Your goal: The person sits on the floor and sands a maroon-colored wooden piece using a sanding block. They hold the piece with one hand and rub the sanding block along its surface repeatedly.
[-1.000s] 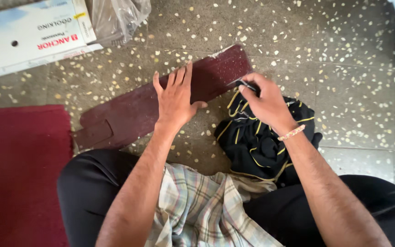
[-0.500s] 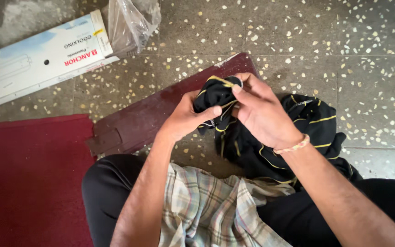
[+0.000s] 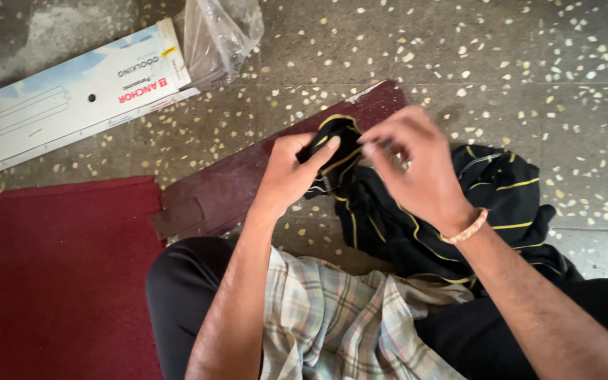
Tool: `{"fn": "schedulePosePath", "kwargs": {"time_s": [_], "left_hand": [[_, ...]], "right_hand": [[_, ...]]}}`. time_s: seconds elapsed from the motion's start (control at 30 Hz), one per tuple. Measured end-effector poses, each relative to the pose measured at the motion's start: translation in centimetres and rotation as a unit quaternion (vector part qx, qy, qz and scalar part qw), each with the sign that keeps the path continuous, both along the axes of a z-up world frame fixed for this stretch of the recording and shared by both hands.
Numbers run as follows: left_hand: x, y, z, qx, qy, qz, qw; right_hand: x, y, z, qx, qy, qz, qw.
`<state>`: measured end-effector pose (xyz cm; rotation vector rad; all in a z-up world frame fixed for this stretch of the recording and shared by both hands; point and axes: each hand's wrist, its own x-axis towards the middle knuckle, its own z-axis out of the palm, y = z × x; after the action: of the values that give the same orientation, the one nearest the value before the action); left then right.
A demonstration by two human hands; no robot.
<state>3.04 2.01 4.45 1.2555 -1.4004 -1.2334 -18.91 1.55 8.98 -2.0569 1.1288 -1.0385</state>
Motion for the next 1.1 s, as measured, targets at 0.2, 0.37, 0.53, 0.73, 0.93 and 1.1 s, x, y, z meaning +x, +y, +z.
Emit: {"fn": "schedulePosePath", "kwargs": {"time_s": [0.2, 0.37, 0.53, 0.73, 0.93, 1.1], "left_hand": [[-0.1, 0.2, 0.1, 0.106, 0.117, -0.015, 0.987], [-0.6, 0.0, -0.2, 0.129, 0.118, 0.036, 0.984], [-0.8, 0.1, 0.0, 0.096, 0.066, 0.014, 0.993], [0.6, -0.1, 0.6, 0.019, -0.038, 0.023, 0.999], [-0.2, 0.1, 0.1, 0.187, 0.098, -0.050, 0.976], [-1.0, -0.7, -1.6, 0.073, -0.117, 0.040, 0.990]], "right_hand": [[0.6, 0.4, -0.1, -0.050, 0.161, -0.010, 0.986], [0.4, 0.3, -1.7, -0.049, 0.218, -0.068, 0.972], [0.4, 0.1, -2.6, 0.036, 0.075, -0.039, 0.996], [1.7, 1.1, -3.6, 0.280, -0.162, 0.051, 0.945], [0.7, 0.1, -5.1, 0.361, -0.226, 0.001, 0.905], [-1.5, -2.0, -6.3, 0.152, 0.051, -0.062, 0.985]]}}
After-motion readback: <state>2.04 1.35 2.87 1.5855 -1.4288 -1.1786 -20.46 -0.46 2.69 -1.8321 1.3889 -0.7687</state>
